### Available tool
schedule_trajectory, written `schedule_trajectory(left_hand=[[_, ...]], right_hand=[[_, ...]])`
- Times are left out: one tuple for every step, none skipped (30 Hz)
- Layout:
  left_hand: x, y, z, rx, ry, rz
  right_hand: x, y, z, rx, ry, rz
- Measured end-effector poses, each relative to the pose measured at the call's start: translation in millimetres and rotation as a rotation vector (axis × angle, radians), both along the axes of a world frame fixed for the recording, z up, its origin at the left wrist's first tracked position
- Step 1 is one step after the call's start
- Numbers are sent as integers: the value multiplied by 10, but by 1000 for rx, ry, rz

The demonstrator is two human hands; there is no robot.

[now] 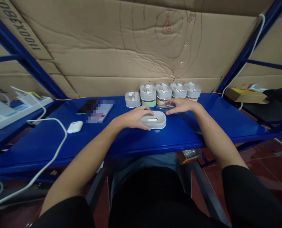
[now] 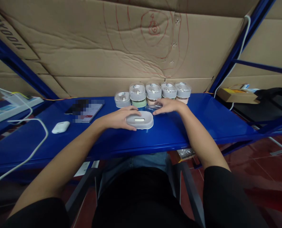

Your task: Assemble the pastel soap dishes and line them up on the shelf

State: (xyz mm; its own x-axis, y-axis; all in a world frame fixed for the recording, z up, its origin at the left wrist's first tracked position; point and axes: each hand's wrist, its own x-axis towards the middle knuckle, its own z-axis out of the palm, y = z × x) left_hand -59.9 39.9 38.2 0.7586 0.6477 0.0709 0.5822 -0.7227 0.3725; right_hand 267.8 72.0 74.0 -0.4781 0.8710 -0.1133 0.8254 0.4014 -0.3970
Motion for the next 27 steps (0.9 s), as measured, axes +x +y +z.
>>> schedule_trajectory(left_hand=[[17,-13,9,-5,0,-16],[31,-25,16,-5,0,-26],[41,-34,21,-4,-2,-29],[47,-41,22,-3,-5,-24],[51,-46,22,-4,-11,-13],[51,-48,21,-7,-19,-1],[49,-48,20,-13,-28,10],[45,-46,21,-20,-39,18],[38,-42,24,-27,-52,22],[28,-37,30,-32,-69,22],[15,-31,42,-34,-91,20],[-3,-25,60,-33,-115,19],[-26,-18,83,-28,-137,19],[-54,-11,112,-18,-158,25],[-87,-3,144,-2,-176,40],[-124,6,177,14,-184,59],[-163,17,211,29,-183,83],[-203,30,241,45,-173,111],[-243,45,266,62,-156,144],[-281,63,286,76,-132,181],[-316,84,298,87,-100,218],[-348,105,305,95,-66,253],[-376,127,306,100,-32,285],[-400,148,304,101,2,306],[-421,166,299,98,32,318],[-439,181,294,92,58,324],[-453,193,290,81,82,325]], right_hand=[[6,-1,6,-18,-4,-8],[7,-6,12,-35,-5,-13],[5,-13,18,-51,-3,-17],[2,-21,25,-64,-2,-22],[-1,-28,31,-74,-1,-27],[-2,-32,37,-81,-1,-31],[-1,-34,43,-87,0,-34],[2,-31,47,-93,1,-35],[8,-26,49,-97,4,-35],[15,-18,48,-99,7,-35],[23,-8,46,-100,11,-32],[31,2,42,-99,15,-28],[39,12,37,-100,19,-22],[45,21,30,-101,20,-17],[50,29,22,-102,20,-13],[54,35,14,-101,17,-9],[58,40,5,-100,12,-7],[61,45,-5,-98,7,-3],[63,50,-15,-97,5,4],[65,55,-26,-95,5,12],[66,60,-37,-94,5,19],[65,66,-50,-92,5,25],[62,72,-63,-88,2,28],[57,78,-76,-79,-5,26],[50,83,-90,-70,-15,23],[41,87,-104,-61,-27,21],[31,91,-117,-51,-38,20]])
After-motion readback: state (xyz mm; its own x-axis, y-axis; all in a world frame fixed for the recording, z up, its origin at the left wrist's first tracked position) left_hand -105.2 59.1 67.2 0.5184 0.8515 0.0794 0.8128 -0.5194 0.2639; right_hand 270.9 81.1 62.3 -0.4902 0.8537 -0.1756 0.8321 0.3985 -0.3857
